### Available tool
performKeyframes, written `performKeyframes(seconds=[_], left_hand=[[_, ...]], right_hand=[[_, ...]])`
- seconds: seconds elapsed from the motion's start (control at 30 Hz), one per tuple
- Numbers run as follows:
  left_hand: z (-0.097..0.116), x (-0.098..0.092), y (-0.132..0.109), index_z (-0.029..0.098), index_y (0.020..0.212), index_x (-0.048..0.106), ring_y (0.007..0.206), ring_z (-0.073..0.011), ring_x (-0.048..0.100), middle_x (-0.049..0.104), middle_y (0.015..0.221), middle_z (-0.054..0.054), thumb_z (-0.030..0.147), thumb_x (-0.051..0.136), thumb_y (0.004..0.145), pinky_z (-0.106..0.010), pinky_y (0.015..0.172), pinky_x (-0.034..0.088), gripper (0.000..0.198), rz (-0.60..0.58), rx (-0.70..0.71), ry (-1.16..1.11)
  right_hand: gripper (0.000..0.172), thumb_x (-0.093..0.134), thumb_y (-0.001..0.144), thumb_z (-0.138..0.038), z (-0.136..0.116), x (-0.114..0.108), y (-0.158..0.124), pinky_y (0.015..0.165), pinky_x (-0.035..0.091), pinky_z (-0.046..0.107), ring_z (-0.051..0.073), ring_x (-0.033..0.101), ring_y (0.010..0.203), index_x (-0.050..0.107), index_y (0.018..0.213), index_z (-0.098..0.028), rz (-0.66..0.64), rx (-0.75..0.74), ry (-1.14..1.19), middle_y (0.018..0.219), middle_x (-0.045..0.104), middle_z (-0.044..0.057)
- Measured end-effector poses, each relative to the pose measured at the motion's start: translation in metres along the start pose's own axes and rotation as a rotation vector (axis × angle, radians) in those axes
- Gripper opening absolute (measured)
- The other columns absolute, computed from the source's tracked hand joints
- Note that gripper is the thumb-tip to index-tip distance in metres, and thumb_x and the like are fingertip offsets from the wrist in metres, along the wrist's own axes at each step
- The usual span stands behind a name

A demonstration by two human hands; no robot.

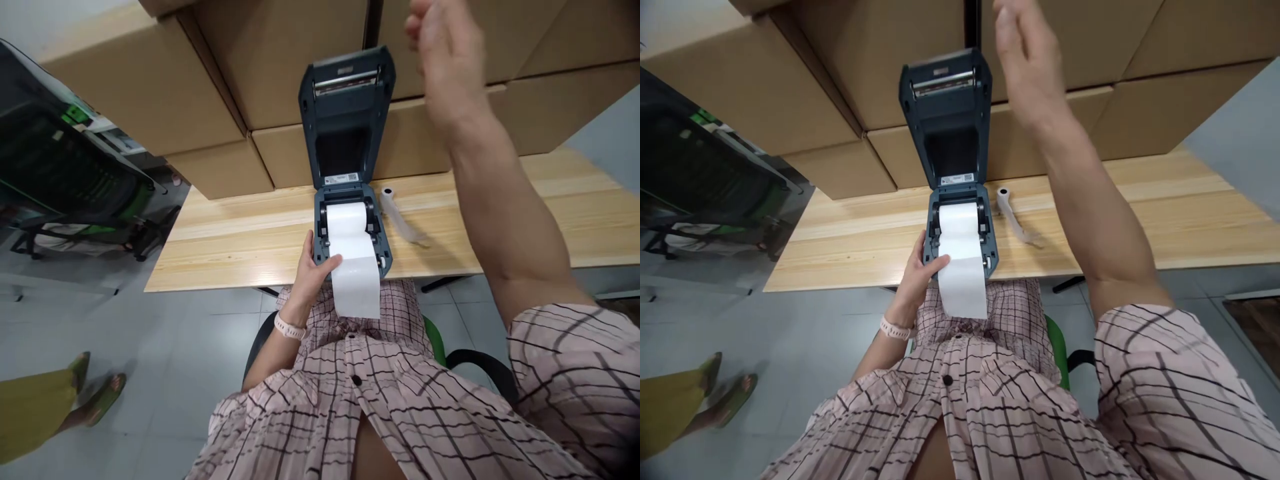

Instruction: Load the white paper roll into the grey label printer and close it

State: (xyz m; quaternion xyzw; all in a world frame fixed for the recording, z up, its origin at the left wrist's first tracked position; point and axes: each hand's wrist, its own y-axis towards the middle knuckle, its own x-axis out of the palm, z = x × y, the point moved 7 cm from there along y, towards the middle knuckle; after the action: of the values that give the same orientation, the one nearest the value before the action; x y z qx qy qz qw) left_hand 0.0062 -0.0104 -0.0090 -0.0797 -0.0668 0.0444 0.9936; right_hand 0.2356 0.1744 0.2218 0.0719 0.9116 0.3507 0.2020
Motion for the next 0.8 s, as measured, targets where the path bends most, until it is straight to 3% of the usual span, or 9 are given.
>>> performKeyframes(seconds=[0.13,0.2,0.27,0.33,0.43,0.57,0.67,0.8], left_hand=[[-0.007,-0.004,-0.012,0.040,0.167,0.023,0.168,-0.0383,0.018,0.016,0.182,-0.008,0.056,0.091,0.074,-0.058,0.133,0.032,0.117,-0.011,-0.039,0.028],[-0.007,-0.004,-0.013,0.040,0.168,0.019,0.168,-0.0389,0.019,0.016,0.182,-0.009,0.055,0.092,0.074,-0.059,0.132,0.034,0.120,-0.026,-0.061,0.023],[-0.006,-0.004,-0.014,0.041,0.169,0.017,0.168,-0.0397,0.019,0.015,0.182,-0.010,0.055,0.091,0.075,-0.059,0.131,0.035,0.120,-0.039,-0.061,0.032],[-0.004,-0.005,-0.015,0.042,0.169,0.017,0.168,-0.0400,0.015,0.013,0.183,-0.009,0.056,0.091,0.074,-0.059,0.131,0.034,0.121,-0.046,-0.048,0.053],[0.003,-0.012,-0.021,0.046,0.169,0.014,0.169,-0.0381,0.010,0.010,0.183,-0.007,0.057,0.090,0.075,-0.057,0.134,0.028,0.121,-0.037,0.000,0.109],[0.041,-0.024,-0.030,0.049,0.168,0.017,0.170,-0.0326,0.013,0.013,0.183,0.000,0.062,0.073,0.090,-0.053,0.137,0.023,0.098,0.069,0.281,0.128],[0.070,-0.022,-0.029,0.048,0.164,0.033,0.170,-0.0273,0.013,0.022,0.181,0.005,0.062,0.060,0.098,-0.048,0.139,0.018,0.073,0.148,0.472,0.180],[0.073,-0.006,-0.012,0.038,0.150,0.059,0.167,-0.0279,0.025,0.043,0.172,-0.001,0.058,0.059,0.101,-0.050,0.138,0.018,0.053,0.147,0.464,0.282]], right_hand=[[0.060,0.034,0.107,-0.054,0.035,0.054,0.036,0.105,0.056,0.029,0.019,0.070,0.129,0.070,0.131,-0.012,-0.121,0.340,0.189,0.127,0.079,0.001],[0.060,0.024,0.113,-0.044,0.039,0.067,0.035,0.100,0.059,0.027,0.018,0.073,0.124,0.069,0.131,-0.008,-0.199,0.382,0.262,0.120,0.081,0.001],[0.059,0.020,0.115,-0.035,0.032,0.064,0.023,0.099,0.059,0.025,0.018,0.074,0.119,0.068,0.131,-0.004,-0.226,0.310,0.284,0.117,0.081,0.003],[0.049,0.030,0.114,-0.030,0.017,0.048,-0.001,0.106,0.056,0.026,0.017,0.072,0.122,0.071,0.129,-0.006,-0.207,0.182,0.285,0.122,0.079,0.002],[0.035,0.046,0.111,-0.032,-0.010,0.024,-0.063,0.115,0.053,0.037,0.020,0.068,0.129,0.073,0.128,-0.018,-0.202,0.018,0.249,0.132,0.075,0.000],[0.040,0.040,0.110,-0.043,-0.043,0.011,-0.162,0.117,0.053,0.058,0.030,0.064,0.137,0.070,0.132,-0.028,-0.228,-0.244,0.069,0.140,0.072,0.004],[0.040,0.040,0.108,-0.034,-0.042,0.013,-0.212,0.119,0.049,0.060,0.030,0.062,0.141,0.070,0.134,-0.031,-0.235,-0.264,0.002,0.140,0.073,0.005],[0.044,0.039,0.107,-0.033,-0.029,0.017,-0.239,0.120,0.049,0.061,0.031,0.058,0.146,0.068,0.140,-0.032,-0.183,-0.212,-0.024,0.147,0.069,0.004]])
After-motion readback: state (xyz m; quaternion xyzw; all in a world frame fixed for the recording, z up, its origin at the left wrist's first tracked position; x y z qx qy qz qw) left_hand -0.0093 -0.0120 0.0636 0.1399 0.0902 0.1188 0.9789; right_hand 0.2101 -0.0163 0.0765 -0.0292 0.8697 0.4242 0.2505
